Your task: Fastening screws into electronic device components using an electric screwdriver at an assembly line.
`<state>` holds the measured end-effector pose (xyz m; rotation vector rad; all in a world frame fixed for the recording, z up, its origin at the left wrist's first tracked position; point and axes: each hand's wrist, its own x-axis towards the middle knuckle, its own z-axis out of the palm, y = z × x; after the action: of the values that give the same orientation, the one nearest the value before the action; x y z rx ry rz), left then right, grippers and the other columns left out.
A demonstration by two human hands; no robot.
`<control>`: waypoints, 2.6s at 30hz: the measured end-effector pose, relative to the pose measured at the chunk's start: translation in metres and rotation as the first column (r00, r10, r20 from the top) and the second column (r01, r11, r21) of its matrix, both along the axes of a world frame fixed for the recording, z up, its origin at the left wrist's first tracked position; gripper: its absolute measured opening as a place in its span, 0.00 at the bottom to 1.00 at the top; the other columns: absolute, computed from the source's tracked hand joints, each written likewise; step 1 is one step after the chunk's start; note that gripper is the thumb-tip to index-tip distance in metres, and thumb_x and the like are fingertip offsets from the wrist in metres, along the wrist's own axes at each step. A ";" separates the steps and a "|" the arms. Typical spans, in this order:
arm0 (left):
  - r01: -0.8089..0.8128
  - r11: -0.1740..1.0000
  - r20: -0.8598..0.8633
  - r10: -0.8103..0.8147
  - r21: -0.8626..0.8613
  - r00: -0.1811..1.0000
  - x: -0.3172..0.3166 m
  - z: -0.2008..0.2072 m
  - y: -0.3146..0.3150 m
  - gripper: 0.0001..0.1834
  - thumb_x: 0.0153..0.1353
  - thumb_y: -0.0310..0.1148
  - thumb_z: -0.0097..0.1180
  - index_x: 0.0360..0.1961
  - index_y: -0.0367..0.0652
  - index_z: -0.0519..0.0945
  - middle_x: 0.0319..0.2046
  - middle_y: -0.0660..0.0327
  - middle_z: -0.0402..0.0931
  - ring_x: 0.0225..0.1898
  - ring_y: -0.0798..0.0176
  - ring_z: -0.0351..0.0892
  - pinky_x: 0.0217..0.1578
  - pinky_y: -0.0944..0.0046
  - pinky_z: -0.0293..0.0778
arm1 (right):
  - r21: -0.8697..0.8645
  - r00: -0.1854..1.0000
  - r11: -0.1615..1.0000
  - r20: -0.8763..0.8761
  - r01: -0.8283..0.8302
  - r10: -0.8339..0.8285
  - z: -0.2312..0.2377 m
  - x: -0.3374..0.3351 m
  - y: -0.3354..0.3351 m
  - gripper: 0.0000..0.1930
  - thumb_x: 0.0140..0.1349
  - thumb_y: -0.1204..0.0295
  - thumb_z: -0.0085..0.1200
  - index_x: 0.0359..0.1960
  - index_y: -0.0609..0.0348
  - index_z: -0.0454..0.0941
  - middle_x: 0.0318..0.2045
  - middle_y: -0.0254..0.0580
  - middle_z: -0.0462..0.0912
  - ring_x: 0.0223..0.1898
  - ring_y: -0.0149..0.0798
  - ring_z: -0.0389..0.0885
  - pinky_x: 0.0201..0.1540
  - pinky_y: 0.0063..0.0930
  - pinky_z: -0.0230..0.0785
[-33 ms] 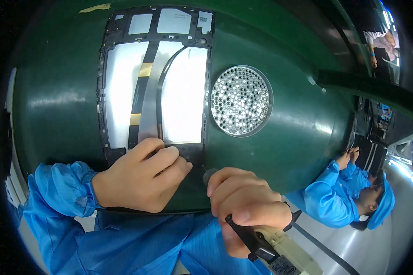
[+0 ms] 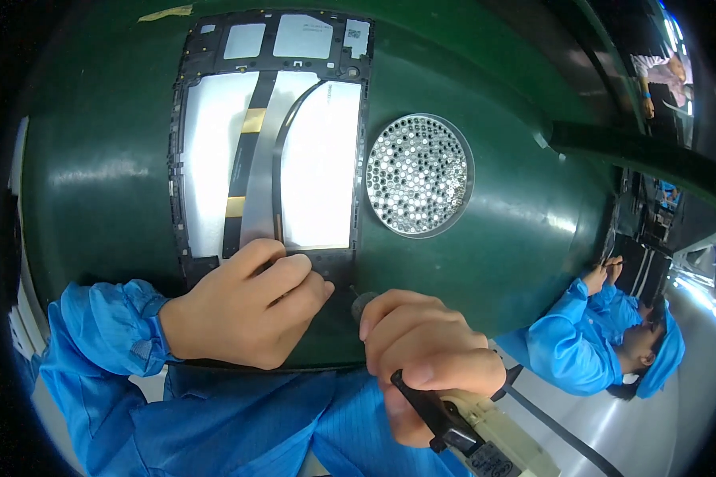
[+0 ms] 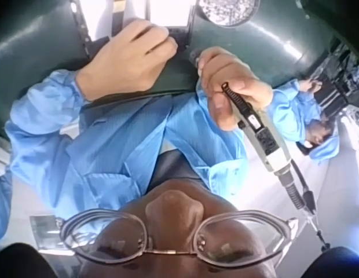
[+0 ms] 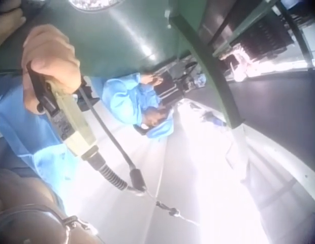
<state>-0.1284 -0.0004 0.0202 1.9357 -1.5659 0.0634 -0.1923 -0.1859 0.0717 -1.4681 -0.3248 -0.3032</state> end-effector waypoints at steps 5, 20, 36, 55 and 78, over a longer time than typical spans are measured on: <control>-0.001 1.000 0.005 0.001 0.002 1.000 -0.001 -0.001 0.000 0.13 0.46 0.25 0.61 0.34 0.31 0.83 0.32 0.57 0.72 0.39 0.56 0.71 0.37 0.59 0.68 | -0.024 0.999 0.999 -0.040 -0.028 0.027 0.001 0.002 -0.002 0.20 0.47 0.83 0.55 0.43 0.60 0.65 0.17 0.40 0.73 0.18 0.38 0.73 0.27 0.40 0.69; -0.010 1.000 -0.055 0.010 -0.006 0.998 -0.001 0.001 -0.002 0.13 0.44 0.26 0.61 0.33 0.29 0.81 0.33 0.56 0.72 0.39 0.56 0.70 0.38 0.58 0.68 | -0.043 1.000 0.999 -0.017 -0.027 0.027 -0.001 0.007 -0.001 0.17 0.47 0.82 0.56 0.40 0.61 0.67 0.15 0.39 0.72 0.17 0.37 0.73 0.27 0.38 0.70; -0.066 0.995 0.129 0.056 0.075 0.990 0.016 0.009 0.000 0.14 0.47 0.29 0.58 0.37 0.39 0.81 0.41 0.48 0.75 0.44 0.50 0.73 0.45 0.51 0.69 | 0.088 0.940 0.941 0.069 0.328 -0.334 0.001 0.035 -0.056 0.19 0.53 0.74 0.53 0.48 0.60 0.66 0.19 0.41 0.71 0.23 0.38 0.70 0.36 0.41 0.65; -0.079 0.980 0.019 0.077 0.181 0.997 0.023 0.009 -0.002 0.15 0.50 0.28 0.60 0.42 0.46 0.82 0.44 0.49 0.76 0.47 0.51 0.74 0.47 0.50 0.71 | 0.054 0.945 0.944 -0.037 0.326 -0.325 -0.014 0.042 -0.063 0.17 0.51 0.76 0.52 0.45 0.59 0.67 0.18 0.38 0.69 0.20 0.36 0.70 0.33 0.39 0.65; -0.030 0.996 0.027 0.028 0.086 0.999 0.023 -0.002 0.005 0.11 0.51 0.30 0.61 0.35 0.38 0.83 0.44 0.46 0.78 0.48 0.48 0.76 0.50 0.49 0.72 | 0.011 0.921 0.921 0.017 0.390 -0.390 -0.021 0.037 -0.064 0.19 0.53 0.72 0.54 0.47 0.59 0.66 0.19 0.39 0.71 0.20 0.36 0.70 0.31 0.38 0.64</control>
<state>-0.1049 0.0051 0.0182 2.0322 -1.5811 0.0339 -0.1556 -0.2501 0.0511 -1.5184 -0.0406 -0.6392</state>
